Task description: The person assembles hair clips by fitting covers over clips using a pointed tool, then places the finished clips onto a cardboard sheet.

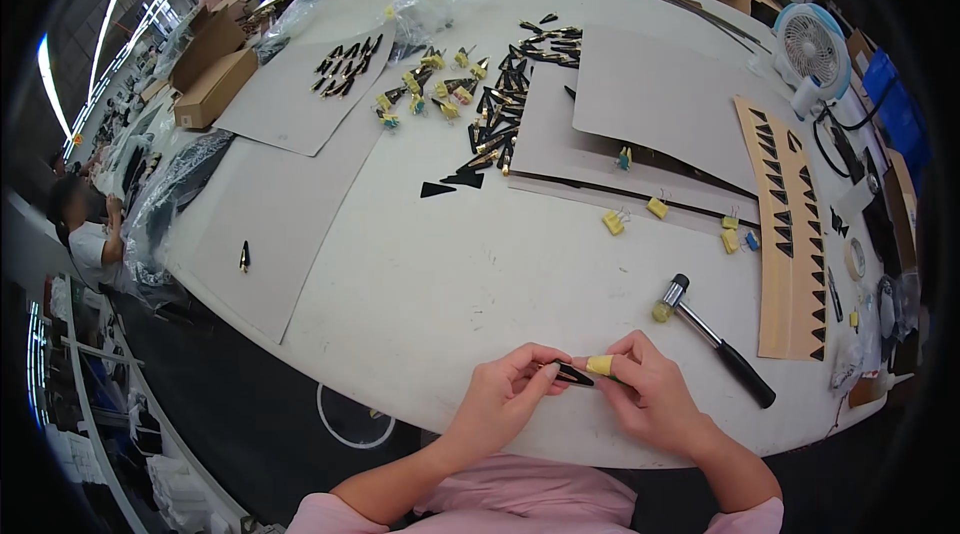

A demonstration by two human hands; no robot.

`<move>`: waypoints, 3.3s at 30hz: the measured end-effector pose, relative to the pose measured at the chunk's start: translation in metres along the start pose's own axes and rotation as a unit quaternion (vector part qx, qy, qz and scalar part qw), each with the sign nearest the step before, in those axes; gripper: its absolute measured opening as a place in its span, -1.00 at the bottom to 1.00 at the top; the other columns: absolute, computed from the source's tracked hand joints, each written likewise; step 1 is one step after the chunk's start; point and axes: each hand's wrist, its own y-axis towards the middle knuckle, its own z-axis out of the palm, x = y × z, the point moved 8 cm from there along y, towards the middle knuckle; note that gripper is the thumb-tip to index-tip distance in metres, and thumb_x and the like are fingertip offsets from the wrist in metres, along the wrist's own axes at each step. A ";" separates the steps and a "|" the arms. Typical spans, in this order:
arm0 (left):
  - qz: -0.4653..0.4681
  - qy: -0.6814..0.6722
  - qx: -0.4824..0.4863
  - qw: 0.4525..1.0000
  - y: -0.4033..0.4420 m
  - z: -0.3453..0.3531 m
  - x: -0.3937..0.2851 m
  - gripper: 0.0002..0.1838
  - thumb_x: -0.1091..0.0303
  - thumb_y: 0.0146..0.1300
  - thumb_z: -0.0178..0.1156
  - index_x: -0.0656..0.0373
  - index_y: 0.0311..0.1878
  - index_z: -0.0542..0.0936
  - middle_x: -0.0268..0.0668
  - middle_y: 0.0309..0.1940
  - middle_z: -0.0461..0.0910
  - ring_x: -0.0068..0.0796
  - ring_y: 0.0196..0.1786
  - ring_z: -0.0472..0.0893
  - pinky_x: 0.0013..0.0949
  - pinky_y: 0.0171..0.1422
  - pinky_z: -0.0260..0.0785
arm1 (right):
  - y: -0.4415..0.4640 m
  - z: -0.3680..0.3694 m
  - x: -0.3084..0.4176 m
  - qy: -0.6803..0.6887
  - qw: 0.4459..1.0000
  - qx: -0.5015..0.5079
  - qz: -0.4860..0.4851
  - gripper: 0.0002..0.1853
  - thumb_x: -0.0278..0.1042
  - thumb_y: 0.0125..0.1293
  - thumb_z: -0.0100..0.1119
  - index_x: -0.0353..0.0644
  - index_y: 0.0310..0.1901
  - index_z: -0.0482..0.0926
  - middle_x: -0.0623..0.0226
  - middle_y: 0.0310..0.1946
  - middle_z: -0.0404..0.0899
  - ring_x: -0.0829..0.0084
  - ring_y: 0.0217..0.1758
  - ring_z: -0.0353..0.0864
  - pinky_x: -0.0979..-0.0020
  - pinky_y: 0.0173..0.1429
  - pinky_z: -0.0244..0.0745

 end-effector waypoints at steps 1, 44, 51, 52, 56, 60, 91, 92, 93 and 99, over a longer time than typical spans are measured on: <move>-0.001 -0.008 0.001 1.000 0.000 0.001 -0.001 -0.76 0.49 0.50 0.00 0.44 0.09 0.51 -0.15 0.02 0.63 -0.46 0.06 0.64 -0.39 0.21 0.55 | 0.001 -0.002 -0.001 0.005 1.000 -0.009 -0.015 -0.80 -0.57 0.22 0.24 -0.20 -0.11 0.63 0.30 -0.30 0.47 0.36 -0.51 0.48 0.39 -0.46 0.37; 0.013 -0.001 -0.032 0.999 0.001 0.000 -0.003 -0.79 0.52 0.47 0.03 0.40 0.04 0.55 -0.20 -0.14 0.68 -0.57 -0.12 0.67 -0.51 0.05 0.54 | -0.003 0.002 -0.008 0.028 1.000 -0.008 0.012 -0.67 -0.64 0.20 0.24 -0.09 -0.01 0.69 0.31 -0.37 0.39 0.41 -0.46 0.44 0.38 -0.40 0.35; 0.025 -0.008 -0.030 0.999 0.001 -0.002 -0.004 -0.79 0.50 0.48 0.02 0.40 0.05 0.54 -0.22 -0.12 0.66 -0.58 -0.14 0.66 -0.51 0.02 0.53 | 0.000 0.002 -0.006 0.027 0.999 0.005 0.020 -0.69 -0.59 0.27 0.19 -0.09 0.03 0.66 0.27 -0.45 0.39 0.32 -0.46 0.43 0.35 -0.37 0.33; 0.025 -0.008 -0.030 0.999 0.000 -0.002 -0.005 -0.79 0.50 0.48 0.02 0.40 0.05 0.54 -0.22 -0.12 0.66 -0.58 -0.14 0.66 -0.51 0.02 0.53 | 0.000 0.003 -0.006 0.040 0.999 0.003 0.028 -0.68 -0.58 0.29 0.16 -0.10 0.05 0.64 0.26 -0.45 0.39 0.31 -0.46 0.44 0.35 -0.37 0.33; 0.017 -0.012 -0.027 0.999 0.000 -0.001 -0.006 -0.79 0.49 0.49 0.03 0.39 0.06 0.54 -0.23 -0.11 0.65 -0.58 -0.14 0.65 -0.51 0.01 0.53 | -0.001 0.005 -0.007 0.065 0.997 -0.005 0.032 -0.71 -0.56 0.32 0.14 -0.13 0.06 0.62 0.23 -0.45 0.40 0.28 -0.47 0.44 0.33 -0.38 0.33; 0.014 -0.024 -0.023 0.999 0.001 -0.001 -0.006 -0.78 0.50 0.48 0.03 0.40 0.07 0.54 -0.22 -0.11 0.66 -0.58 -0.12 0.65 -0.51 0.02 0.53 | -0.002 0.006 -0.007 0.053 0.998 0.004 0.030 -0.73 -0.55 0.31 0.15 -0.15 0.03 0.62 0.24 -0.45 0.41 0.28 -0.51 0.43 0.33 -0.41 0.32; -0.002 -0.023 -0.021 1.000 0.003 -0.003 -0.002 -0.79 0.50 0.48 0.06 0.42 0.05 0.54 -0.18 -0.13 0.67 -0.55 -0.07 0.67 -0.51 0.11 0.53 | -0.007 0.002 -0.012 0.059 0.997 -0.044 -0.001 -0.78 -0.64 0.25 0.19 -0.20 -0.09 0.64 0.31 -0.38 0.46 0.50 -0.53 0.43 0.46 -0.46 0.30; 0.000 -0.023 -0.020 1.000 0.003 -0.003 -0.002 -0.79 0.50 0.48 0.05 0.42 0.05 0.54 -0.18 -0.13 0.68 -0.56 -0.07 0.67 -0.51 0.10 0.53 | -0.006 0.003 -0.012 0.051 0.998 -0.035 0.000 -0.80 -0.64 0.24 0.20 -0.21 -0.12 0.63 0.31 -0.36 0.47 0.49 -0.52 0.43 0.46 -0.46 0.30; 0.002 -0.023 -0.019 1.000 0.003 -0.002 -0.003 -0.79 0.51 0.48 0.05 0.42 0.05 0.54 -0.17 -0.13 0.68 -0.56 -0.07 0.67 -0.51 0.10 0.53 | -0.006 0.004 -0.012 0.051 0.998 -0.035 0.000 -0.80 -0.64 0.24 0.20 -0.21 -0.12 0.63 0.31 -0.36 0.47 0.49 -0.52 0.43 0.46 -0.46 0.30; 0.005 -0.025 -0.021 0.999 0.004 -0.002 -0.002 -0.80 0.51 0.48 0.04 0.42 0.04 0.54 -0.16 -0.12 0.68 -0.56 -0.08 0.67 -0.52 0.09 0.54 | -0.005 0.000 -0.004 0.028 0.999 -0.040 -0.021 -0.81 -0.65 0.23 0.21 -0.24 -0.13 0.59 0.28 -0.30 0.44 0.44 -0.49 0.43 0.42 -0.43 0.33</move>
